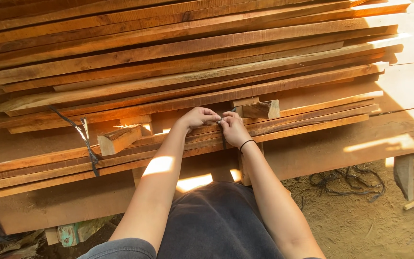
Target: Organizing and bundling thin wooden planks in a woodworking shop.
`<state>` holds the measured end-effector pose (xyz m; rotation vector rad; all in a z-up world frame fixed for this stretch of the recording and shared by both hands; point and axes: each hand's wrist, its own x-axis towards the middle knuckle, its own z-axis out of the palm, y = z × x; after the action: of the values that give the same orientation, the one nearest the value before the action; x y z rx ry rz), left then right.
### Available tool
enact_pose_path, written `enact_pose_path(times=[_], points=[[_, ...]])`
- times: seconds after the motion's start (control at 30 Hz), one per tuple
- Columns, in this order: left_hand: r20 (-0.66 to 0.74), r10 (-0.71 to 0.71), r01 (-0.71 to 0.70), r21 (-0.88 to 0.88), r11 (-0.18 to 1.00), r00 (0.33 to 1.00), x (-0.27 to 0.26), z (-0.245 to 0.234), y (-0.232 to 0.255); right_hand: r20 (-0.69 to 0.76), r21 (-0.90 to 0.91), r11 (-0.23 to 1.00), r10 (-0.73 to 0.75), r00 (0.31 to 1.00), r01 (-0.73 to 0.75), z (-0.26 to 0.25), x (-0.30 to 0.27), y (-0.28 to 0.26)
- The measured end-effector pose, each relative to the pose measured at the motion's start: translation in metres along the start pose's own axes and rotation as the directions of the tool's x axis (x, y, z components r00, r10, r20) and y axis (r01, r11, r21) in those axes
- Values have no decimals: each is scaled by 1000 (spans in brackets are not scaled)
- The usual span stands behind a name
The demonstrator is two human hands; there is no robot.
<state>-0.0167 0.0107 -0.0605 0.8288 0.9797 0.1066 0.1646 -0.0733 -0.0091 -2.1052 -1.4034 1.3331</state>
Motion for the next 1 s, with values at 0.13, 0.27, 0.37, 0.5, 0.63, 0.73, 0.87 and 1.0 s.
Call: enact_pose_path(times=[0.13,0.27,0.37,0.5,0.63,0.73,0.87,1.0], points=[[19,-43,44,-56,997,999,-1,-4,4,38,24,1000,19,999,-20,1,-6,-2],[53,-65,73,-156,985,996,11,-8,-3,-201,24,996,-78,977,84,13,-11,-3],[88,-75,90,-182,979,993,14,-12,-3,-375,-12,989,-141,916,147,16,-23,-20],[117,-68,93,-219,971,991,28,-11,-12,-453,-150,960,-280,847,237,6,-36,-42],[53,-120,128,-202,971,991,23,-3,-8,-470,-437,847,-502,727,303,7,-37,-44],[-100,-105,93,-125,988,989,10,12,7,-499,-404,848,-519,694,344,7,-35,-45],[-257,-114,104,-52,993,960,23,32,3,-490,-343,858,-511,706,382,6,-34,-43],[-354,-55,63,11,998,934,24,41,5,-466,-311,853,-521,715,418,0,-37,-47]])
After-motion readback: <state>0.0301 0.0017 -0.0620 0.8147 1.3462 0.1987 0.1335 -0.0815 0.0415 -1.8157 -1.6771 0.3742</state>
